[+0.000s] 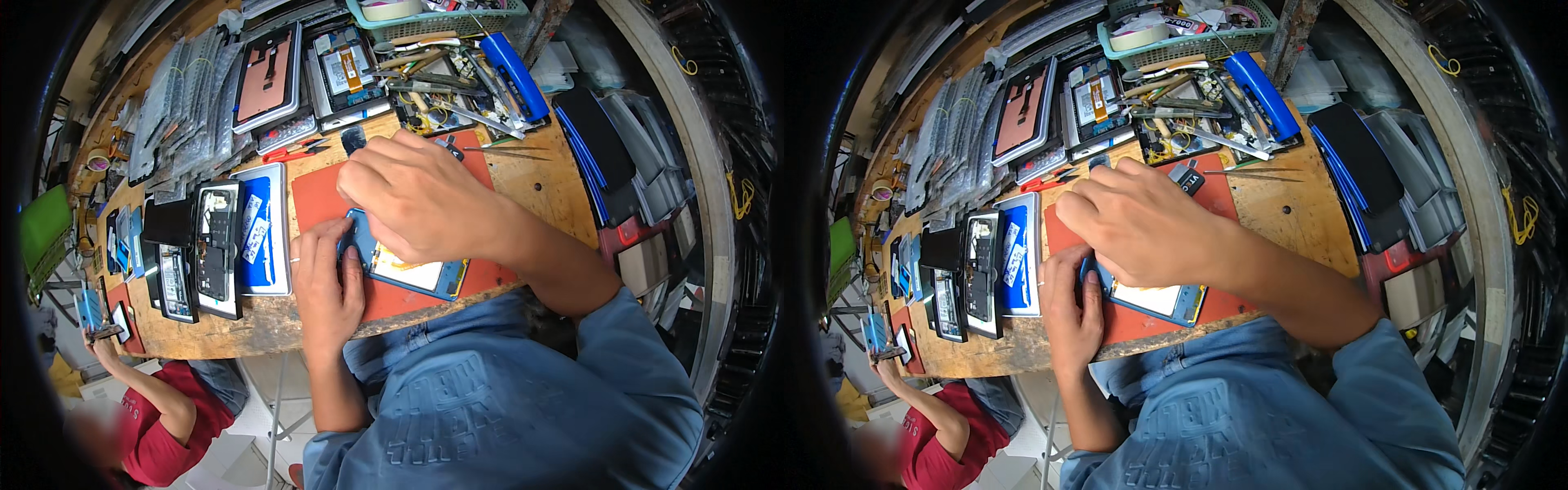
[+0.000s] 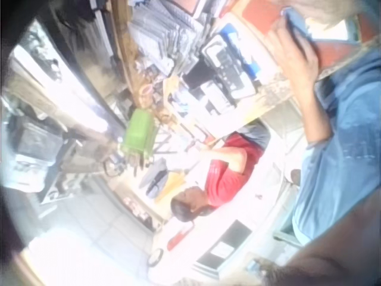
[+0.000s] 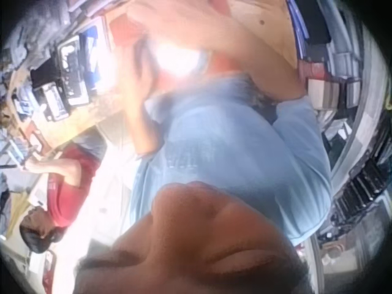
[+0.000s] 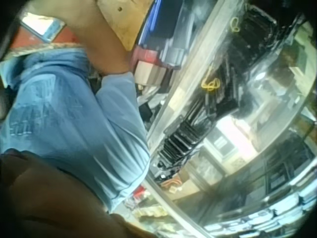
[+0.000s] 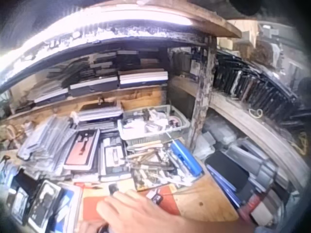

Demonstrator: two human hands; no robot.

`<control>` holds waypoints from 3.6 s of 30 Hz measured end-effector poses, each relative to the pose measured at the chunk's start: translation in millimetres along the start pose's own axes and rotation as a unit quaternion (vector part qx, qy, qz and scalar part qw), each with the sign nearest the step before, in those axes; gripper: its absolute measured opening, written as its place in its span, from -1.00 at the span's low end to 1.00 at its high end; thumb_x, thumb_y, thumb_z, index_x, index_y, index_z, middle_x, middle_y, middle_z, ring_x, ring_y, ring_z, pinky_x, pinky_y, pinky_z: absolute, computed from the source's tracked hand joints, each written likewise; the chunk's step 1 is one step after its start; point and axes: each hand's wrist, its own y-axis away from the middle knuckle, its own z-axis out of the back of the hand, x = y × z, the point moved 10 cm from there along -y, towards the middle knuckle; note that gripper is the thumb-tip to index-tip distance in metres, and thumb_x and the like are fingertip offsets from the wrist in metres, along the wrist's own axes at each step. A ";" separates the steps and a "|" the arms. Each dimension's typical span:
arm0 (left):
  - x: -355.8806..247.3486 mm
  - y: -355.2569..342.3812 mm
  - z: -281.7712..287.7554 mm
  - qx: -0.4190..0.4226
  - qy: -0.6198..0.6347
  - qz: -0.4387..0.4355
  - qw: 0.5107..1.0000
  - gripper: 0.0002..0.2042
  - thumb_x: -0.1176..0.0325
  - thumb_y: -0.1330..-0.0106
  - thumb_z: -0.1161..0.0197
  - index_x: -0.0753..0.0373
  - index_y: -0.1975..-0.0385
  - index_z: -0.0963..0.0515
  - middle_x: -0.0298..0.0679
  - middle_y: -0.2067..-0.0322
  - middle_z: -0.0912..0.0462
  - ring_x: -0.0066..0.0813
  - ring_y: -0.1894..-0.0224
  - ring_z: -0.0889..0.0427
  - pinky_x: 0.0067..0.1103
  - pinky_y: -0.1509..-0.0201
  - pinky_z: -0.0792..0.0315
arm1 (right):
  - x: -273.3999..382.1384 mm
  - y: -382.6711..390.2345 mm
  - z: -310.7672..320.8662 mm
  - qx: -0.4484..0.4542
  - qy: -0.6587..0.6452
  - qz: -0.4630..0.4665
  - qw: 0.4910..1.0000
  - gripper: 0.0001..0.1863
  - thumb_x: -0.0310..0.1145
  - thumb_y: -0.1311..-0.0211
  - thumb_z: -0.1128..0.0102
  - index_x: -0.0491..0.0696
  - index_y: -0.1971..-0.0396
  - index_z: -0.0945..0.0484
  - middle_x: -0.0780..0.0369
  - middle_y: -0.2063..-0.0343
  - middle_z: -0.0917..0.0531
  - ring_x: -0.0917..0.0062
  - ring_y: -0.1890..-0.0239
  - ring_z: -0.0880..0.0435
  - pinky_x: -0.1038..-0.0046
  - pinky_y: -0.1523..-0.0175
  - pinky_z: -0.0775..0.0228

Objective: The person uses a screwdriver to remove screws from a blue smartphone, then uses a metal prying tool to separate the screen assembly from the frame. The person continues to pry and lift the screen while the phone rests on a red mat. A second person works on a different phone in the background.

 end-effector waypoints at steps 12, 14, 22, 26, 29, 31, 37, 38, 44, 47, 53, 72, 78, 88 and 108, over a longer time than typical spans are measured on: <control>-1.9 1.4 0.0 0.008 -0.007 -0.006 1.000 -0.68 0.51 -0.36 -0.32 0.34 -0.11 -0.63 0.01 -0.06 -0.64 0.06 -0.09 -0.58 -0.20 -0.19 -0.45 | -0.7 1.4 -4.5 0.017 -0.115 -0.004 0.993 -0.64 -0.56 0.11 -0.30 -0.13 0.28 -0.35 0.06 0.37 -0.62 0.01 0.23 -0.69 0.09 0.10 -0.50; -0.9 1.8 0.2 0.005 0.002 -0.001 1.000 -0.69 0.50 -0.36 -0.32 0.34 -0.10 -0.64 0.01 -0.07 -0.63 0.05 -0.10 -0.58 -0.20 -0.19 -0.46 | 0.9 2.2 -4.5 0.026 -0.132 0.003 0.991 -0.64 -0.56 0.10 -0.31 -0.14 0.28 -0.35 0.05 0.37 -0.62 0.00 0.24 -0.69 0.09 0.13 -0.50; -2.7 1.5 0.2 0.006 -0.017 0.004 1.000 -0.70 0.52 -0.37 -0.31 0.35 -0.08 -0.65 0.00 -0.07 -0.65 0.02 -0.14 -0.60 -0.25 -0.25 -0.44 | -5.0 1.6 -2.1 0.012 -0.138 -0.003 0.990 -0.65 -0.56 0.06 -0.29 -0.16 0.27 -0.35 0.02 0.41 -0.64 -0.04 0.28 -0.69 0.06 0.21 -0.48; -2.4 0.9 -0.3 0.006 -0.018 0.001 1.000 -0.71 0.52 -0.37 -0.31 0.35 -0.08 -0.65 0.00 -0.07 -0.66 0.03 -0.13 -0.59 -0.24 -0.25 -0.44 | -4.9 0.9 -1.6 -0.008 -0.106 0.001 0.994 -0.64 -0.57 0.06 -0.27 -0.18 0.24 -0.35 0.01 0.42 -0.63 -0.06 0.28 -0.70 0.04 0.25 -0.47; -2.4 0.9 -0.3 0.006 -0.015 0.005 1.000 -0.71 0.53 -0.37 -0.30 0.36 -0.07 -0.64 0.00 -0.08 -0.67 0.02 -0.14 -0.59 -0.25 -0.28 -0.42 | -5.3 2.0 -1.7 -0.003 -0.137 -0.007 0.991 -0.64 -0.58 0.06 -0.25 -0.19 0.22 -0.34 0.00 0.43 -0.63 -0.07 0.30 -0.69 0.04 0.27 -0.46; -2.0 1.0 -0.4 0.004 -0.013 0.001 1.000 -0.71 0.52 -0.36 -0.31 0.36 -0.07 -0.65 0.00 -0.07 -0.66 0.03 -0.13 -0.59 -0.24 -0.25 -0.44 | -8.7 1.9 -4.0 0.005 -0.136 -0.012 0.991 -0.64 -0.58 0.06 -0.25 -0.19 0.23 -0.34 -0.01 0.43 -0.64 -0.07 0.32 -0.69 0.04 0.28 -0.46; -4.3 2.2 0.1 -0.003 -0.024 -0.008 1.000 -0.71 0.52 -0.36 -0.32 0.35 -0.07 -0.65 0.00 -0.05 -0.65 0.04 -0.10 -0.60 -0.21 -0.21 -0.46 | -11.0 1.7 -2.3 0.007 -0.133 -0.019 0.991 -0.65 -0.58 0.05 -0.23 -0.19 0.22 -0.34 -0.02 0.45 -0.65 -0.09 0.35 -0.68 0.03 0.31 -0.45; -4.0 1.5 0.2 -0.002 -0.024 -0.007 1.000 -0.71 0.52 -0.36 -0.32 0.35 -0.07 -0.65 0.00 -0.05 -0.65 0.04 -0.11 -0.60 -0.21 -0.21 -0.46 | -10.4 2.5 -3.0 0.009 -0.138 -0.020 0.990 -0.65 -0.58 0.05 -0.22 -0.19 0.22 -0.35 -0.02 0.45 -0.65 -0.10 0.35 -0.68 0.02 0.31 -0.45; -3.9 1.0 0.1 0.005 -0.019 0.002 1.000 -0.71 0.52 -0.37 -0.31 0.35 -0.08 -0.65 0.00 -0.06 -0.65 0.03 -0.13 -0.59 -0.22 -0.24 -0.45 | -12.0 2.5 -4.6 0.021 -0.129 -0.035 0.991 -0.66 -0.56 0.02 -0.23 -0.20 0.21 -0.35 -0.03 0.45 -0.65 -0.10 0.38 -0.68 0.03 0.34 -0.46; -1.7 1.9 0.0 0.005 -0.014 0.007 1.000 -0.71 0.51 -0.38 -0.31 0.35 -0.08 -0.64 0.00 -0.07 -0.65 0.02 -0.14 -0.59 -0.24 -0.27 -0.44 | -20.9 2.6 -5.3 0.030 -0.160 -0.067 0.984 -0.68 -0.58 -0.02 -0.21 -0.19 0.20 -0.36 -0.03 0.44 -0.66 -0.10 0.40 -0.67 0.04 0.34 -0.47; 1.9 5.8 3.7 -0.028 0.035 0.020 0.999 -0.64 0.51 -0.31 -0.43 0.34 -0.11 -0.62 0.01 -0.07 -0.65 0.03 -0.11 -0.62 -0.25 -0.22 -0.48 | -26.2 5.0 -5.3 -0.047 -0.290 -0.064 0.954 -0.73 -0.65 -0.20 -0.27 -0.12 0.21 -0.36 0.16 0.51 -0.58 0.26 0.50 -0.66 0.27 0.38 -0.46; 37.2 20.2 10.0 -0.124 0.160 0.147 0.968 -0.85 0.45 -0.51 -0.35 0.35 0.31 -0.59 -0.12 0.37 -0.70 -0.20 0.35 -0.69 -0.38 0.22 -0.54 | -28.0 4.4 -14.9 -0.070 -0.191 -0.080 0.976 -0.78 -0.64 -0.31 -0.29 -0.15 0.21 -0.39 0.15 0.46 -0.60 0.24 0.47 -0.70 0.28 0.38 -0.49; 38.5 21.1 15.1 -0.093 0.094 0.156 0.979 -0.71 0.35 -0.64 -0.15 0.33 0.39 -0.54 -0.11 0.45 -0.58 -0.15 0.39 -0.58 -0.30 0.26 -0.44 | -27.0 3.2 -16.2 -0.060 -0.192 -0.079 0.976 -0.78 -0.65 -0.30 -0.28 -0.14 0.22 -0.39 0.17 0.47 -0.61 0.32 0.46 -0.71 0.33 0.39 -0.48; 25.5 11.6 14.9 -0.093 0.063 0.106 0.988 -0.84 0.41 -0.41 -0.43 0.29 0.31 -0.57 -0.11 0.38 -0.66 -0.08 0.30 -0.60 -0.26 0.18 -0.46 | -11.6 -2.9 -20.3 0.007 -0.063 -0.066 0.996 -0.78 -0.59 -0.31 -0.30 -0.14 0.23 -0.39 0.14 0.47 -0.60 0.15 0.46 -0.66 0.22 0.36 -0.44; 27.5 11.7 11.9 -0.085 0.101 0.107 0.985 -0.84 0.44 -0.45 -0.34 0.32 0.34 -0.51 -0.08 0.39 -0.55 -0.09 0.29 -0.54 -0.32 0.13 -0.44 | 6.7 -13.9 -20.1 0.082 -0.153 0.014 0.985 -0.65 -0.38 -0.14 -0.38 -0.14 0.14 -0.46 0.02 0.23 -0.65 0.03 0.03 -0.66 0.06 -0.07 -0.40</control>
